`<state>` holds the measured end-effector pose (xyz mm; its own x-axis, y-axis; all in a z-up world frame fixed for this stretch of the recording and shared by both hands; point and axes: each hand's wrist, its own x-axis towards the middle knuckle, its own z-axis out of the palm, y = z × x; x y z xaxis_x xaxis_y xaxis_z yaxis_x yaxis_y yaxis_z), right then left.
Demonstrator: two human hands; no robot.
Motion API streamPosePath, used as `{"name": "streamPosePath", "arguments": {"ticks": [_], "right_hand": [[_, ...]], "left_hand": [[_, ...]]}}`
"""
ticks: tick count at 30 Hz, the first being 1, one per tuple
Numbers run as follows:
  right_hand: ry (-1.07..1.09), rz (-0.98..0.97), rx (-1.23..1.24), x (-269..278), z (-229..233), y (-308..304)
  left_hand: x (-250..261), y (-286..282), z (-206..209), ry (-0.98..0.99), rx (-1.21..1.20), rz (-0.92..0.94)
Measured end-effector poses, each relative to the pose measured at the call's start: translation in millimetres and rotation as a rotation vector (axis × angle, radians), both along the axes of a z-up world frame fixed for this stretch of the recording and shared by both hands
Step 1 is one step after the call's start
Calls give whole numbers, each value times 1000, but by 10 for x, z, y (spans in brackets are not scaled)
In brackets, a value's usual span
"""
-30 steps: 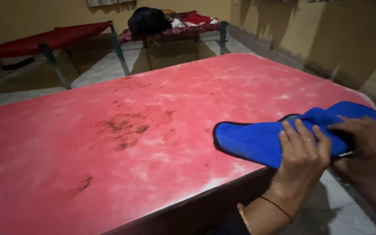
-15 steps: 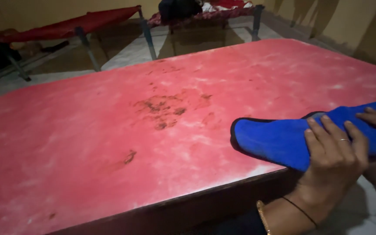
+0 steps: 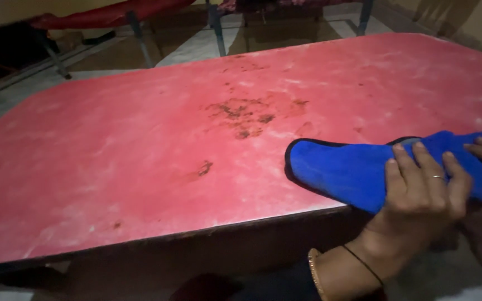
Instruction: The person folds a blue cloth on a pink table surface. They repeatedly smooth and fold the cloth with both hands, adjusting its position on the table throughout the clip.
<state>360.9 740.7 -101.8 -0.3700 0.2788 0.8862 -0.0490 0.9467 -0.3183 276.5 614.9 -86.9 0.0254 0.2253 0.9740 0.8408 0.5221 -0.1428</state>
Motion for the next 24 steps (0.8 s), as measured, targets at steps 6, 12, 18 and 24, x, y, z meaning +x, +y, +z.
{"name": "streamPosePath", "arguments": {"ticks": [6,12,18,24], "right_hand": [[-130,-93,97,-11,244,-558],[-150,-167,263,-162,320,-831],[-222,-416,344,-277,362,-1196],[-253,-304,339,-412,631,-1603]], "left_hand": [[-178,-432,69,69,29,60],[-277,-1127,229,33,-147,69],[-367,-1604,366,34,-223,88],[-493,-1899,383,69,-232,144]]}}
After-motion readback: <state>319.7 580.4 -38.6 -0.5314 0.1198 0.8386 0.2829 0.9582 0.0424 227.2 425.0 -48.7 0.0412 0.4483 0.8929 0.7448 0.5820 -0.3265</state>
